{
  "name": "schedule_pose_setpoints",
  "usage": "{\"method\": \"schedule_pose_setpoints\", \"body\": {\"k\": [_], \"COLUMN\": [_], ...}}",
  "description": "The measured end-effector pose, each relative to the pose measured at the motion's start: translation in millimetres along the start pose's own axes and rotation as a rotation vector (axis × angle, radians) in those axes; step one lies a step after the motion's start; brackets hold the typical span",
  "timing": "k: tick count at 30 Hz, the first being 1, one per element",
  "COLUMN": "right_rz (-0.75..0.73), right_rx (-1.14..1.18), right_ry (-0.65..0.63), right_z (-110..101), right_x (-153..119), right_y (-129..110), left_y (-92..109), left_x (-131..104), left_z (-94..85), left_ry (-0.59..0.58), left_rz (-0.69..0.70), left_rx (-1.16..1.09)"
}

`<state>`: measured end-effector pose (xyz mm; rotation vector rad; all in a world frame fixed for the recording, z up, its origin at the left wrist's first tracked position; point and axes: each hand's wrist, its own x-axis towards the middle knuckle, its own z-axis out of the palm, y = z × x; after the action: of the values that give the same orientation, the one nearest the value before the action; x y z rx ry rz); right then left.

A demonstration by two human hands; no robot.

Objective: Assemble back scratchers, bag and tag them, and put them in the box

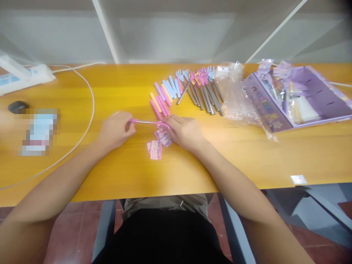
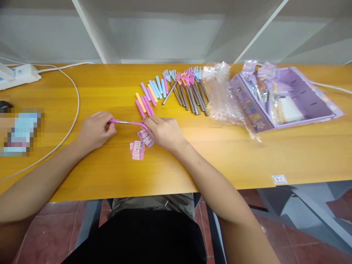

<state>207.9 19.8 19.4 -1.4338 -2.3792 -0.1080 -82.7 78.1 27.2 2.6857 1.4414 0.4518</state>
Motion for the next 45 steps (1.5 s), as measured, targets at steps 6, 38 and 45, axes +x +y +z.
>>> {"method": "schedule_pose_setpoints", "body": {"k": [6,38,45], "right_rz": [0.154,1.118,1.147], "right_rx": [-0.032,-0.170,-0.164], "right_ry": [0.099,0.375,0.322], "right_z": [-9,-73,-67], "right_x": [0,-45,-55], "right_y": [22,170,169], "left_y": [-16,-135,-114], "left_x": [7,3,11], "left_z": [-8.1,-47.4,-30.7], "left_ry": [0.059,0.121,0.056], "left_rz": [-0.137,-0.547,-0.448], "left_rx": [0.079,0.233,0.176]}}
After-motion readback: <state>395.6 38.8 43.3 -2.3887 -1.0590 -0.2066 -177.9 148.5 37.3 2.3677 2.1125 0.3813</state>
